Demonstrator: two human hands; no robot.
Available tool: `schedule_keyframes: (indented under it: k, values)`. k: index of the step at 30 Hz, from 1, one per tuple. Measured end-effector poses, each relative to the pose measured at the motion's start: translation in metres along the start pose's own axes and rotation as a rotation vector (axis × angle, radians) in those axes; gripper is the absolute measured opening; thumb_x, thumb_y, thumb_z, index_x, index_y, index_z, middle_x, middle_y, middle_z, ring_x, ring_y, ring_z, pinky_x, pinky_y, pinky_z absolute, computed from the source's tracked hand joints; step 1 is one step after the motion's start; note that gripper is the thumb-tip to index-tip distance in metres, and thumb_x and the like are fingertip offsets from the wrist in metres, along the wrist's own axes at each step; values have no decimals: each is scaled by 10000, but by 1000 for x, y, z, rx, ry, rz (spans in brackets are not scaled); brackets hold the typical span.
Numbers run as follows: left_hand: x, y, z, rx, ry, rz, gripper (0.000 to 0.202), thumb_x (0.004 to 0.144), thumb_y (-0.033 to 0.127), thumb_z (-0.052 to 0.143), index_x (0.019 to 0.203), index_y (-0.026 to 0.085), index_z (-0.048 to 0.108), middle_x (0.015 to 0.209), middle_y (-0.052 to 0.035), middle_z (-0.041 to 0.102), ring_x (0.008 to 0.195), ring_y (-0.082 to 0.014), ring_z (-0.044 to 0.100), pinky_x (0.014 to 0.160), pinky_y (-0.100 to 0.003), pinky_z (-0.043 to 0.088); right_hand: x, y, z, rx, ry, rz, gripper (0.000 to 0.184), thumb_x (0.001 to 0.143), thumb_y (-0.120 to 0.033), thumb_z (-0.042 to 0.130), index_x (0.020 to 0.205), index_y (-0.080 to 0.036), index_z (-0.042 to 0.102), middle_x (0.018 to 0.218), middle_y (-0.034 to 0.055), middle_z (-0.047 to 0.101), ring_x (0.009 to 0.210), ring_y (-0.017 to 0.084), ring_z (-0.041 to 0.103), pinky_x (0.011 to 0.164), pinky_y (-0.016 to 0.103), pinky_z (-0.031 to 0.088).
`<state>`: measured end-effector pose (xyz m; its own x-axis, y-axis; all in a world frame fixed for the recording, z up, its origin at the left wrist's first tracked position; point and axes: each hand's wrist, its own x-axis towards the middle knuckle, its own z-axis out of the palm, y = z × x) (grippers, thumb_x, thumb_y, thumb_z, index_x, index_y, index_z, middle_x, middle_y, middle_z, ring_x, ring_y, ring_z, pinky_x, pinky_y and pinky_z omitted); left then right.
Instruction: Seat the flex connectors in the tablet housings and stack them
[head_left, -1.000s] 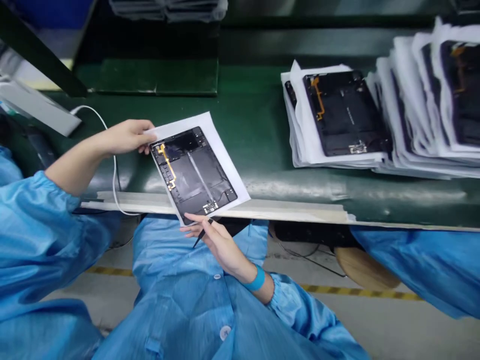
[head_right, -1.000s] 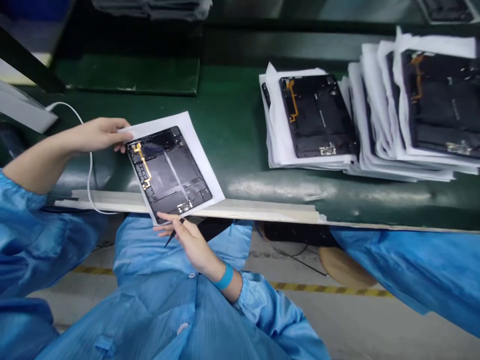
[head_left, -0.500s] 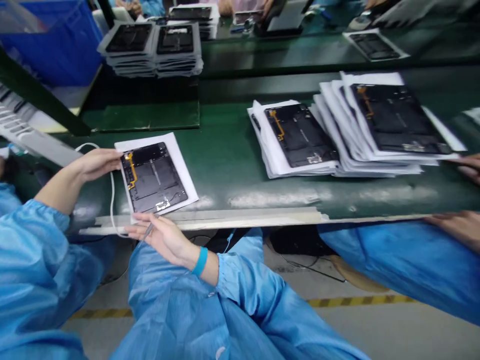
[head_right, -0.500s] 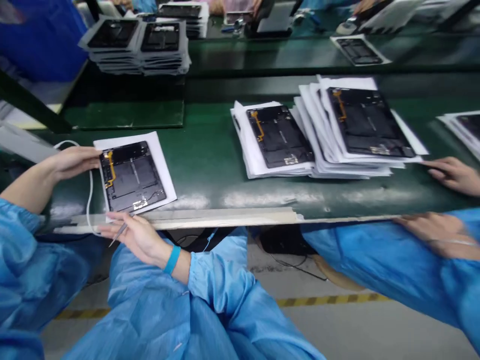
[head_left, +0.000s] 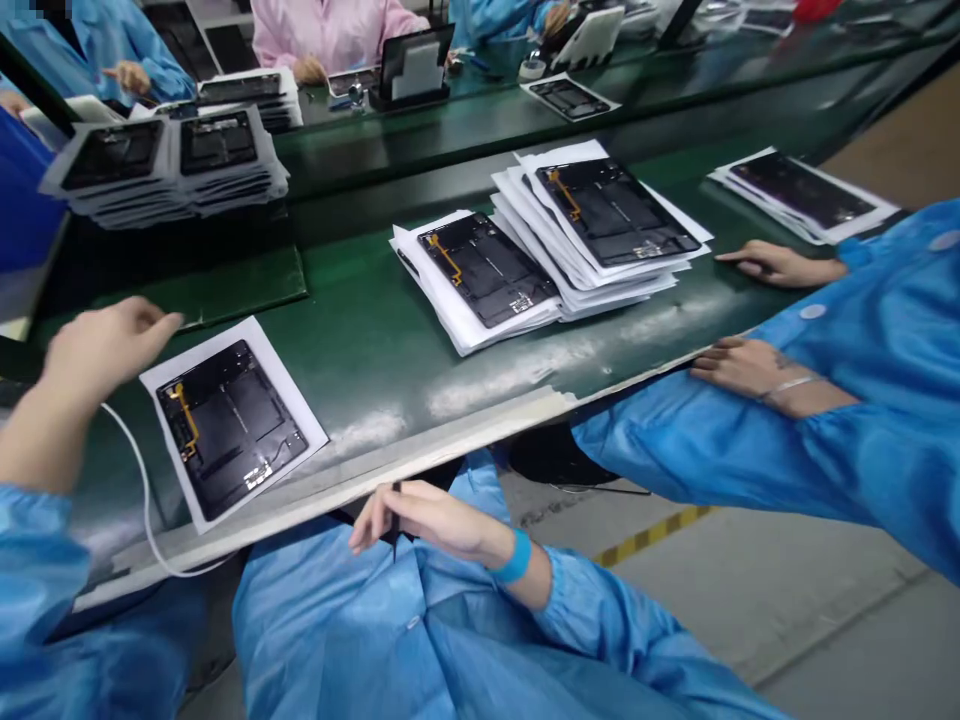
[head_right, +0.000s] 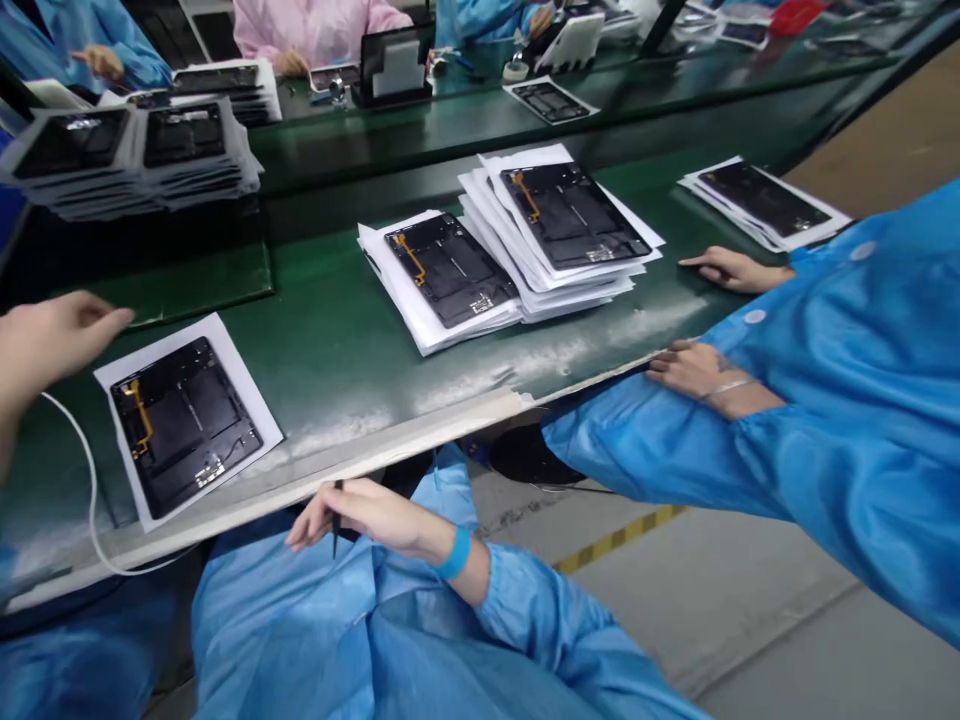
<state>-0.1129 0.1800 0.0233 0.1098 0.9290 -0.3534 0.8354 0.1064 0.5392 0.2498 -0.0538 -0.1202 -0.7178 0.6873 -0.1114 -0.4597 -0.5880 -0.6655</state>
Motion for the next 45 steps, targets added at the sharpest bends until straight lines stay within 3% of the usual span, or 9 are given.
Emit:
schedule_keyframes:
  k: [4, 8, 12, 18, 27, 31, 36, 40, 45]
  values:
    - [82, 95, 61, -78, 240, 108, 251, 1047, 486, 695, 937, 263, 736, 855, -17, 756, 844, -240, 716, 923, -379, 638, -20, -8, -5, -21, 127, -78, 624, 994, -772, 777, 785, -192, 682, 971, 90, 848, 948, 188, 816, 962, 313, 611]
    - [157, 190, 127, -188, 192, 165, 389, 1147, 528, 694, 1211, 148, 750, 1108, -69, 772, 935, -189, 744, 934, -390, 660, -29, -10, 0, -63, 252, -123, 636, 995, -780, 764, 737, -229, 582, 950, 94, 830, 919, 210, 793, 961, 365, 622]
    - [193, 234, 157, -268, 249, 177, 305, 1117, 439, 769, 1140, 135, 751, 1152, -74, 757, 1079, -222, 746, 1011, -415, 652, -40, -29, -10, -106, 414, -240, 585, 994, -750, 778, 740, -243, 634, 1012, 113, 856, 944, 264, 800, 1029, 454, 645]
    - [179, 221, 162, -467, 193, 231, 193, 1101, 308, 764, 1014, 138, 734, 1037, -55, 755, 957, -186, 737, 929, -361, 657, -51, -74, -66, -107, 718, -526, 424, 947, -695, 869, 923, -276, 816, 1307, 57, 848, 1171, 235, 799, 1164, 439, 619]
    - [87, 154, 178, -788, -20, 168, 180, 1104, 274, 672, 982, 152, 721, 1030, -73, 784, 972, -181, 780, 959, -334, 683, -47, -122, -123, -160, 899, -753, 366, 936, -633, 884, 1081, -299, 857, 1121, 24, 825, 1057, 190, 779, 1057, 406, 676]
    - [92, 166, 181, -731, -92, 46, 414, 1138, 496, 730, 1363, 150, 714, 1279, -110, 751, 1084, -224, 764, 962, -417, 694, -46, -146, -140, -244, 1000, -665, 332, 928, -579, 857, 1087, -288, 860, 1068, 44, 823, 988, 203, 760, 923, 398, 680]
    - [103, 192, 177, -582, -85, 57, 439, 1116, 452, 771, 1439, 163, 703, 1429, -128, 711, 1242, -276, 738, 1071, -486, 674, -47, -164, -138, -333, 1004, -627, 419, 795, -585, 940, 1012, -230, 898, 1077, 117, 868, 1036, 274, 796, 937, 440, 658]
    - [89, 178, 168, -444, -40, 101, 374, 1145, 478, 718, 1372, 184, 749, 1437, -98, 716, 1265, -297, 728, 1095, -459, 665, -59, -135, -110, -355, 982, -579, 429, 821, -642, 935, 1032, -269, 935, 1151, 136, 881, 1093, 312, 795, 963, 456, 671]
    - [64, 123, 139, -210, -89, 86, 425, 1111, 500, 764, 1356, 153, 753, 1413, -79, 723, 1263, -339, 729, 1088, -474, 669, -60, -36, -46, -221, 829, -355, 453, 933, -651, 891, 1184, -276, 936, 1286, 126, 865, 1049, 260, 784, 931, 417, 697]
